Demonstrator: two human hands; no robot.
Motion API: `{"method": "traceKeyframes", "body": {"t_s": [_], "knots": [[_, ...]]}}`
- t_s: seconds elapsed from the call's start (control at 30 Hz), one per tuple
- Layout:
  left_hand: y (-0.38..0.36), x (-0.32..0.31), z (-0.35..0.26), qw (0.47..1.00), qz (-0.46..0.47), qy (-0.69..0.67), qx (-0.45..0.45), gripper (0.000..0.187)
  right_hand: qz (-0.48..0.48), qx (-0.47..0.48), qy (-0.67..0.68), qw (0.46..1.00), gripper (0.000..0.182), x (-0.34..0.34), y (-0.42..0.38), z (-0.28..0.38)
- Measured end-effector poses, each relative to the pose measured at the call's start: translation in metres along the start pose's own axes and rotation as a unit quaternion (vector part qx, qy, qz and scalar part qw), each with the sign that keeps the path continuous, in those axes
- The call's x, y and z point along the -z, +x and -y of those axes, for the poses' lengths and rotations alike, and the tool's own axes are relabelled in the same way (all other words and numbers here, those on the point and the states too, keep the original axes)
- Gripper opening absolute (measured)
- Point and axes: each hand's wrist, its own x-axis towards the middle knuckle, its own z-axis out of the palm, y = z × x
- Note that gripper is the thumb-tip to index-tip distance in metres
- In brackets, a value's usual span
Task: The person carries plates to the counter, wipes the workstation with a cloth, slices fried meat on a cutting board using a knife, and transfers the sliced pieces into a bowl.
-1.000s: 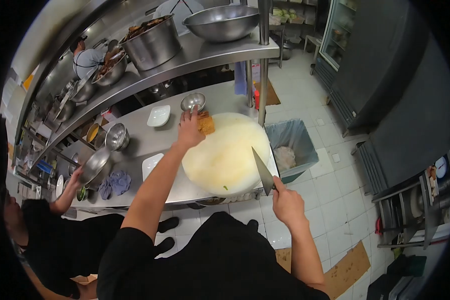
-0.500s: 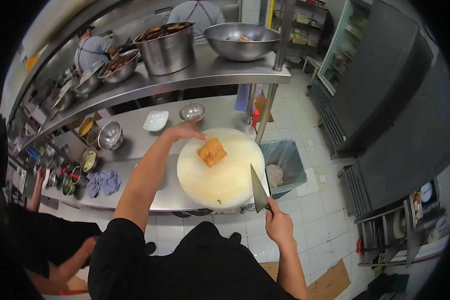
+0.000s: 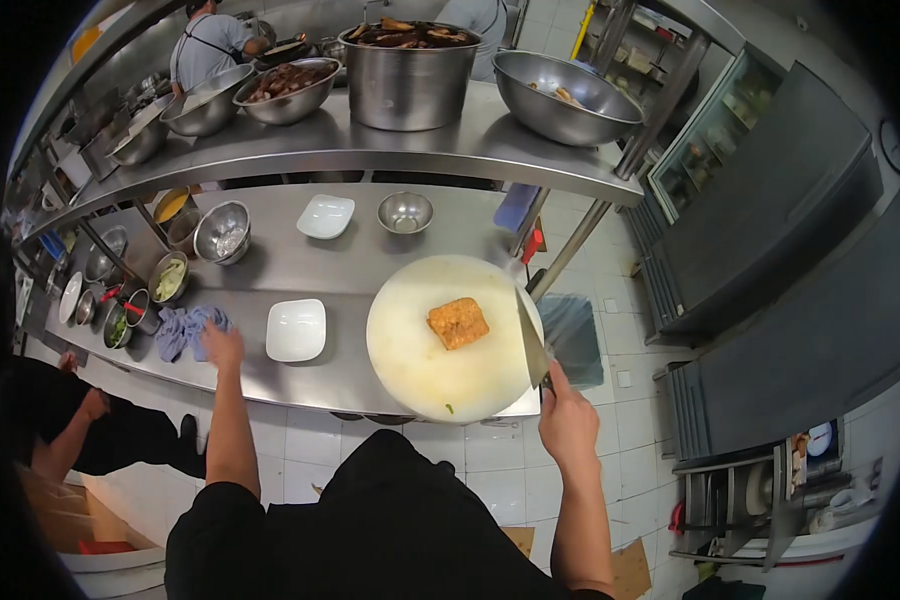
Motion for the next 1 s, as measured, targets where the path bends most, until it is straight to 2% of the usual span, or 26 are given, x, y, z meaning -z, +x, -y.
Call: {"method": "traceKeyframes", "body": {"t_s": [0.03,0.1,0.13,0.2,0.23,0.37,0.47,0.53,0.6,0.67,0.7,0.73,0.8,0.87,0.93,1.0], "knots": [[-0.009,0.004,0.022,0.997,-0.011,0.034,0.069,0.071,0.0,0.001,-0.003,1.0,0.052,-0.008,0.006,-0.001],[-0.012,-0.008,0.076,0.985,0.1,0.137,0.024,0.064,0.148,-0.02,-0.097,0.984,0.05,-0.02,0.018,-0.001],[-0.009,-0.009,0.092,0.986,0.101,0.133,0.028,0.064,0.146,-0.017,-0.101,0.984,0.05,-0.02,0.023,0.001],[-0.008,-0.013,0.111,0.983,0.098,0.147,-0.047,0.057,0.138,0.014,-0.102,0.985,0.051,-0.016,0.031,0.005],[-0.006,-0.01,0.106,0.986,0.083,0.135,-0.052,0.051,0.138,0.016,-0.107,0.984,0.051,-0.014,0.034,0.008],[0.013,0.003,0.078,0.986,0.112,0.112,-0.05,0.047,0.105,0.034,-0.087,0.99,0.051,0.001,0.051,0.039],[0.032,0.013,0.05,0.973,0.172,0.143,-0.048,0.049,0.125,0.035,-0.127,0.983,0.05,-0.005,0.055,0.053],[0.01,0.036,-0.002,0.994,0.0,0.076,-0.073,0.049,0.144,0.04,-0.167,0.974,0.05,-0.005,0.055,0.051],[-0.009,0.037,-0.039,0.973,-0.044,-0.078,-0.211,0.05,0.175,0.071,-0.103,0.977,0.048,-0.006,0.042,0.042],[-0.053,0.031,-0.089,0.913,-0.066,-0.193,-0.354,0.054,0.169,0.066,-0.078,0.98,0.048,0.01,0.035,0.045],[-0.079,0.039,-0.117,0.902,0.038,-0.246,-0.353,0.055,0.155,0.038,-0.084,0.984,0.048,0.014,0.035,0.047],[-0.101,0.037,-0.139,0.86,0.133,-0.309,-0.383,0.058,0.139,0.011,-0.089,0.986,0.047,0.019,0.035,0.051],[-0.143,0.056,-0.184,0.802,0.223,-0.272,-0.483,0.065,0.136,0.007,-0.075,0.988,0.048,0.035,0.035,0.072],[-0.169,0.053,-0.216,0.746,0.329,-0.276,-0.509,0.074,0.131,-0.002,-0.059,0.99,0.048,0.038,0.036,0.081],[-0.192,0.042,-0.238,0.729,0.358,-0.283,-0.51,0.076,0.124,0.028,-0.067,0.99,0.05,0.033,0.038,0.076],[-0.203,0.031,-0.249,0.711,0.386,-0.29,-0.511,0.078,0.128,-0.017,-0.016,0.991,0.05,0.01,0.042,0.044]]}}
